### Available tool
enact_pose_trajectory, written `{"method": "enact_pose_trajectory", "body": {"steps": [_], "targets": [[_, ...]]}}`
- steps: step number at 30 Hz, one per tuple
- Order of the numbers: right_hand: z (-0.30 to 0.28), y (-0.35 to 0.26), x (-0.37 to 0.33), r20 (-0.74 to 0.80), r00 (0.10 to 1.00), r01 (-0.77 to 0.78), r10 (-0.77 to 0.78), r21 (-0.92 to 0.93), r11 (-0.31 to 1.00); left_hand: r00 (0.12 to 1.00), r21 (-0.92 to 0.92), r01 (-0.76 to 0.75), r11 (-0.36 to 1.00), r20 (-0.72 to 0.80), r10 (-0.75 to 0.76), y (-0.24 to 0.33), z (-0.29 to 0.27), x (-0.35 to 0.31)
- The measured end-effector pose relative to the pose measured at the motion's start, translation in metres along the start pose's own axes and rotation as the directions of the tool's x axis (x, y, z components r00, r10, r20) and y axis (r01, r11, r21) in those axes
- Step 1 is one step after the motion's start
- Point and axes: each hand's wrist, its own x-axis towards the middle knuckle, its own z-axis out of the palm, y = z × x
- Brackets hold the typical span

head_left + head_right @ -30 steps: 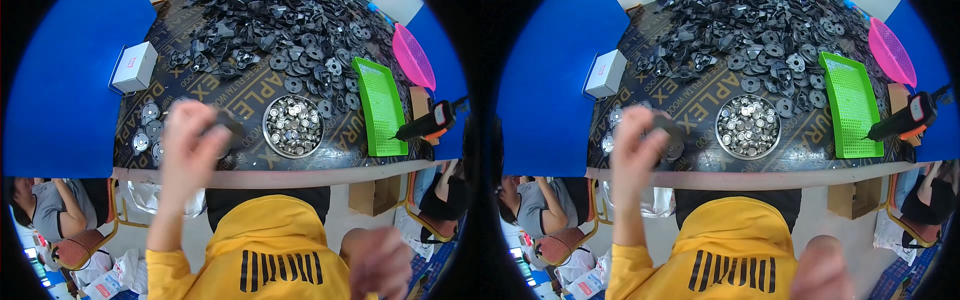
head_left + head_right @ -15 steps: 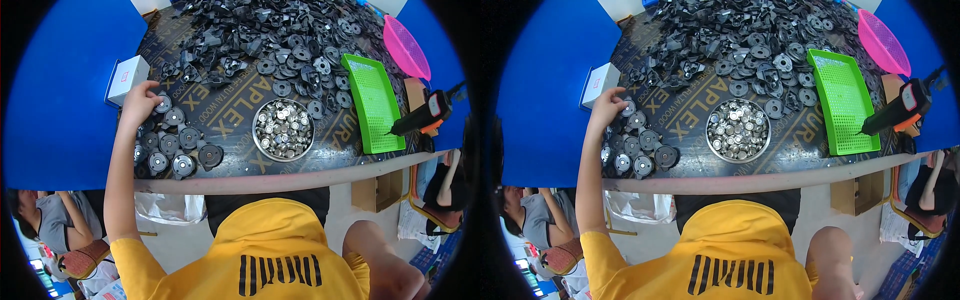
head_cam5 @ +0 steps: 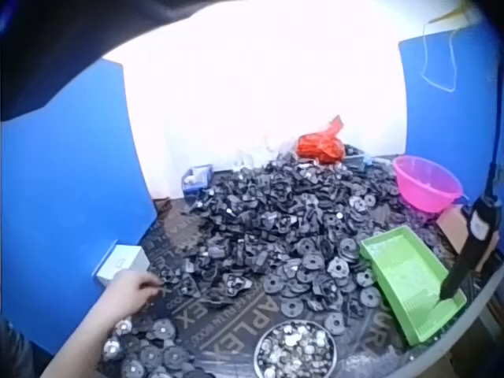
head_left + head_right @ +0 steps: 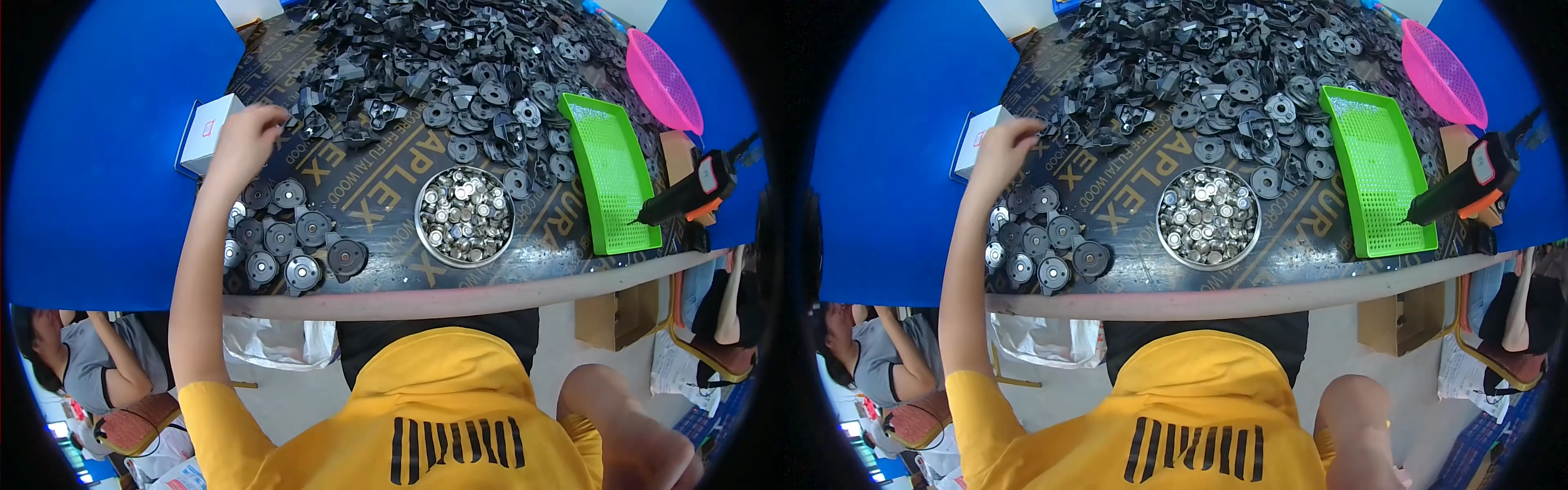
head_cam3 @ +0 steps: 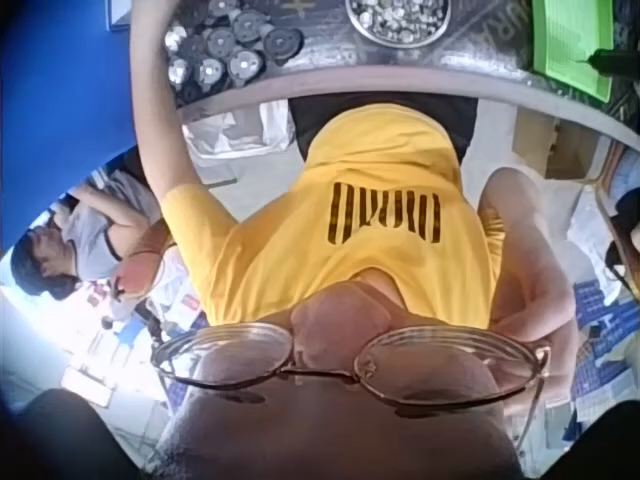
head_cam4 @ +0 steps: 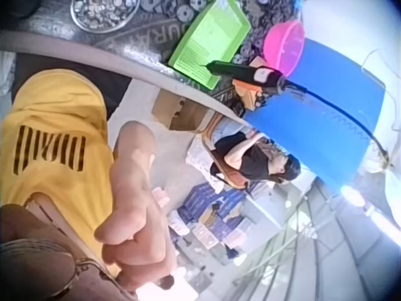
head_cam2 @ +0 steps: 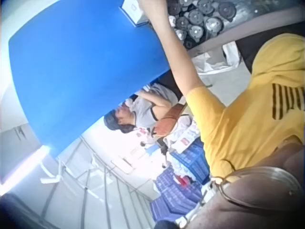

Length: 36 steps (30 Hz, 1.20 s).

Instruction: Assemble small mechanical bearing components by inserting metal rollers into plastic housings and snapping a cover in place.

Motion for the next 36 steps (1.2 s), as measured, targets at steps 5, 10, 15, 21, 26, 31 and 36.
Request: {"method": "enact_pose_trajectory", "body": {"steps": [5, 10, 15, 21, 26, 31, 36], "targets": [[-0.025, -0.017, -0.028, -0.196, 0.981, -0.04, -0.006, -0.228, 0.973, 0.842, 0.329, -0.532, 0.781, 0.306, 0.445, 0.011, 0.029, 0.035], [-0.043, 0.012, -0.073, -0.397, 0.782, -0.622, 0.48, -0.537, 0.57, 0.857, 0.359, -0.482, 0.799, 0.384, 0.344, 0.013, 0.026, 0.045], [-0.068, 0.069, -0.102, -0.237, 0.615, -0.589, 0.752, -0.773, 0.237, 0.979, 0.033, -0.202, 0.979, 0.033, 0.201, 0.051, 0.011, 0.023], [-0.069, 0.103, -0.104, -0.038, 0.563, -0.424, 0.825, -0.87, 0.25, 0.968, -0.869, 0.248, 0.428, 0.236, -0.083, 0.153, 0.008, -0.091], [-0.061, 0.129, -0.104, 0.1, 0.526, -0.315, 0.845, -0.9, 0.302, 0.815, -0.808, 0.576, -0.124, 0.579, 0.015, 0.175, 0.057, -0.148], [-0.064, 0.133, -0.108, 0.095, 0.5, -0.317, 0.861, -0.905, 0.284, 0.809, -0.802, 0.578, -0.151, 0.588, -0.028, 0.178, 0.06, -0.153], [-0.065, 0.137, -0.112, 0.094, 0.52, -0.337, 0.849, -0.891, 0.305, 0.766, -0.74, 0.632, -0.23, 0.642, 0.039, 0.17, 0.063, -0.153]]}}
